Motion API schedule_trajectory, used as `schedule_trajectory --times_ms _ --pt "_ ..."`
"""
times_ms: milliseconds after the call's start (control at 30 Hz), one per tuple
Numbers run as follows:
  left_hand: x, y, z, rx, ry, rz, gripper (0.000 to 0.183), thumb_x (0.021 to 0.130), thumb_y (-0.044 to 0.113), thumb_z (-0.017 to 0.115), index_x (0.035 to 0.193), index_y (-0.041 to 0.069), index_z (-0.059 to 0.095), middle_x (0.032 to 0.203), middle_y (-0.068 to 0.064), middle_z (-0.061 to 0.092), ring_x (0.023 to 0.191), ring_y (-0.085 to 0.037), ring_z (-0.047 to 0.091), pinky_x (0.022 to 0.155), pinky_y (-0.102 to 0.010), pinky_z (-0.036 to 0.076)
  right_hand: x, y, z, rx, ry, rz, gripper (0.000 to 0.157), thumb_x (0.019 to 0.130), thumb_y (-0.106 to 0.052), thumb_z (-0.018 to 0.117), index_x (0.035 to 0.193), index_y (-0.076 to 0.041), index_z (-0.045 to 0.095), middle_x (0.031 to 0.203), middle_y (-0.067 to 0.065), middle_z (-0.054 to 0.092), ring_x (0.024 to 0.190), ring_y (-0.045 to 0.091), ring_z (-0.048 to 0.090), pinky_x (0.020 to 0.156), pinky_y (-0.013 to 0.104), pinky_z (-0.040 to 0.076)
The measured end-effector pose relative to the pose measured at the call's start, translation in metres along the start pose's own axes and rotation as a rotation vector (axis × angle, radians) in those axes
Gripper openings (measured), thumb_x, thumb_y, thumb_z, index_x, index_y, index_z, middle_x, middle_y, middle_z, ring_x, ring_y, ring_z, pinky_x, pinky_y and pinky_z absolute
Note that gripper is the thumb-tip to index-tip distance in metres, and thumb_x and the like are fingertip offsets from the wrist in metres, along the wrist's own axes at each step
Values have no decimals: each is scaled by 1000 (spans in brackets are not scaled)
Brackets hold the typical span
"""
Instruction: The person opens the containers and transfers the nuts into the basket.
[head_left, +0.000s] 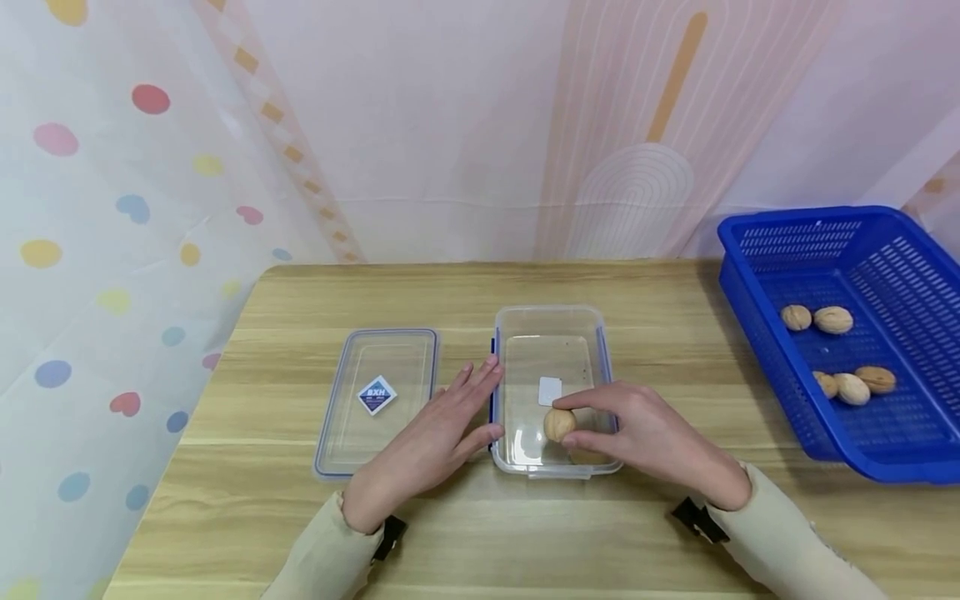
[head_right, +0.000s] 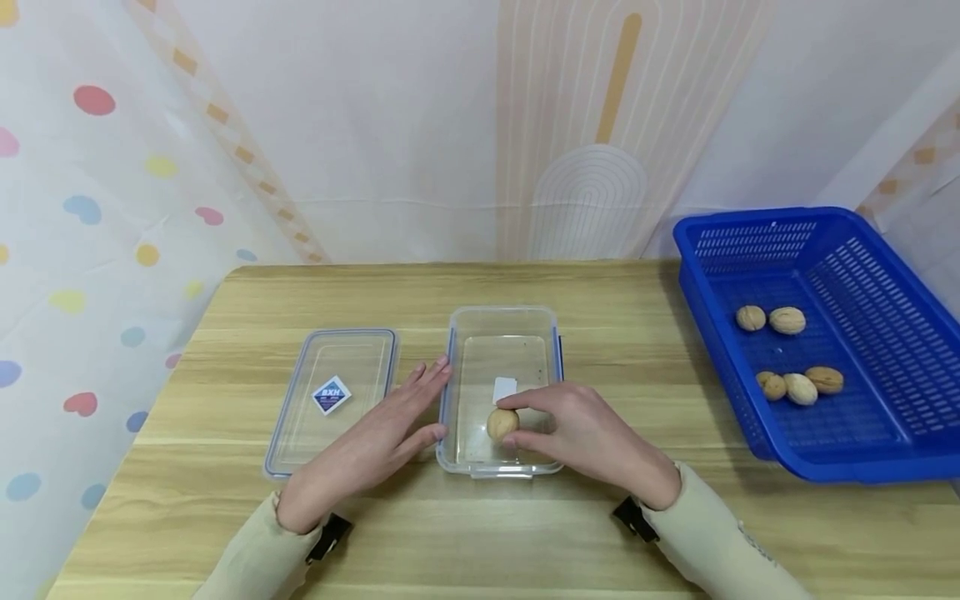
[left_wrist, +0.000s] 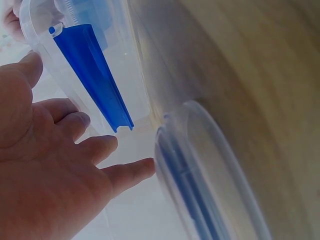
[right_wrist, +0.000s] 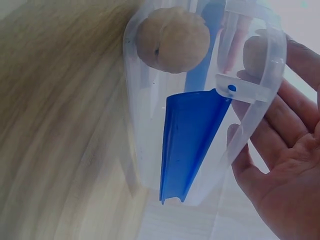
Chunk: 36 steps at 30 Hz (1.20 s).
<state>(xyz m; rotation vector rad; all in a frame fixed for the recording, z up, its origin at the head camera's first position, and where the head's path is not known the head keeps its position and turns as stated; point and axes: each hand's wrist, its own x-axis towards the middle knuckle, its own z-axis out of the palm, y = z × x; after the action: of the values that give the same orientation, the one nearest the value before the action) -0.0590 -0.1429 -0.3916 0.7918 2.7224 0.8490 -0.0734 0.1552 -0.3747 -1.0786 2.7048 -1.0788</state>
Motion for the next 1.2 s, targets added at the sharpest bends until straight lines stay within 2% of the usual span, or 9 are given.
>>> schedule_trajectory --times_ms 567,700,933,1033,1133,1200 --pt "0 -1 1 3 0 4 74 107 41 55 166 12 21 171 -2 12 156 -40 15 118 -68 23 -16 -1 -11 -38 123 -14 37 85 -24 87 120 -18 79 116 -1 77 106 21 74 90 46 60" --pt "1 -2 1 4 3 7 74 107 41 55 166 12 21 171 -3 12 156 -40 16 118 -68 23 -21 -4 -17 -20 142 21 37 85 -21 86 121 -18 79 117 -3 77 107 22 74 91 46 59" --pt "-1 -2 1 14 3 2 74 107 41 55 166 12 20 171 -4 13 156 -41 15 118 -68 22 -30 -8 -27 -17 164 127 39 86 -28 85 124 -23 78 120 -5 76 110 22 72 94 49 58" --pt "-1 -3 2 12 4 -1 74 107 41 55 166 12 20 171 -3 12 156 -40 15 119 -68 22 -34 -8 -31 -31 199 122 39 85 -24 86 124 -23 78 120 -4 76 109 22 73 92 48 58" --pt "0 -3 3 7 6 1 74 107 41 55 166 12 21 171 -2 12 156 -40 15 118 -68 22 -39 -7 -38 -55 248 89 41 82 -19 88 122 -21 78 117 -4 77 106 21 73 89 44 59" --pt "1 -3 3 6 6 3 74 107 40 55 166 12 20 171 -2 12 156 -39 15 118 -68 22 -42 -6 -42 -67 283 70 43 80 -14 89 121 -20 79 115 -3 78 104 19 74 90 33 58"
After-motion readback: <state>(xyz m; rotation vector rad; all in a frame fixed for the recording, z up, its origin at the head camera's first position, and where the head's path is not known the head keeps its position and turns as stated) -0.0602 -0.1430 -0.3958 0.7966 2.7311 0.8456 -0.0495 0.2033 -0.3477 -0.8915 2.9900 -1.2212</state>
